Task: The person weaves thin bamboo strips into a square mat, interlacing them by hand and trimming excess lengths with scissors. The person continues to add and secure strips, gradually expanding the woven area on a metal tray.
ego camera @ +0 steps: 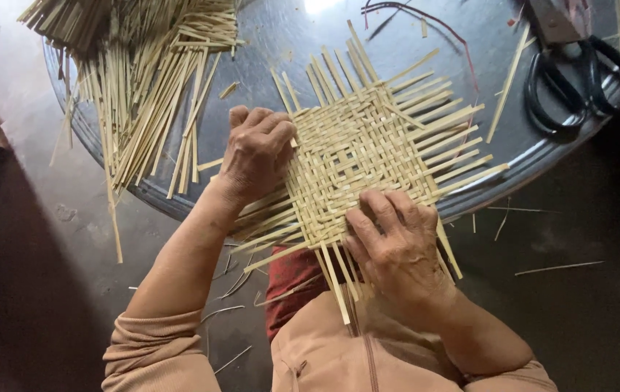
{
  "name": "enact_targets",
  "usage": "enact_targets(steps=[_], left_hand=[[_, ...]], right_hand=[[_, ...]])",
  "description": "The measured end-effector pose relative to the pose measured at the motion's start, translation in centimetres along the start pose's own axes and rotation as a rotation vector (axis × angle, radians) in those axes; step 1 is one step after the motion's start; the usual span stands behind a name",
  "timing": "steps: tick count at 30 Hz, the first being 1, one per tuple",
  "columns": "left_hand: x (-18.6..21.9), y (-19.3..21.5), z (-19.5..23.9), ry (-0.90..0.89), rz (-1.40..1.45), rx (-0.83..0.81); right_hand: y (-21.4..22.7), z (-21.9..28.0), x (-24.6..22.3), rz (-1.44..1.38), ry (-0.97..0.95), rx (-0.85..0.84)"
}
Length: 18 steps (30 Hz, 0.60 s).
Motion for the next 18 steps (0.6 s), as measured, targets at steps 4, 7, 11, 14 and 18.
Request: enact_targets(steps=[4, 7, 11, 14, 18], left_hand=[[-2.7, -0.3, 0.5, 0.186, 0.089, 0.036], [-5.1, 0.0, -0.2, 0.472, 0.304, -0.023], [-8.4, -1.1, 0.0, 0.881, 0.738, -0.176], [-9.9, -0.8, 0.4, 1.093, 0.978, -0.141], [-9.9, -1.1, 0.3, 1.147, 1.197, -0.158]], right_hand=[[0.9, 0.0, -0.4, 0.094, 0.041, 0.115], [0.9, 0.0, -0.1, -0.009, -0.018, 0.118], [0.3, 0.8, -0.1, 0.052, 0.014, 0.208], [0.4, 1.4, -0.3, 0.110, 0.057, 0.307], [0.9, 1.5, -0.5, 0.059, 0.084, 0.362]])
Point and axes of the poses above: each hand's wrist, its own z-axis away from the middle knuckle, its own y-axis out of the back of the hand, x = y × z, the point moved 10 cm from there along -z, towards the middle knuckle, and after that the axes turned 15 degrees about y, right-handed, at the moved point
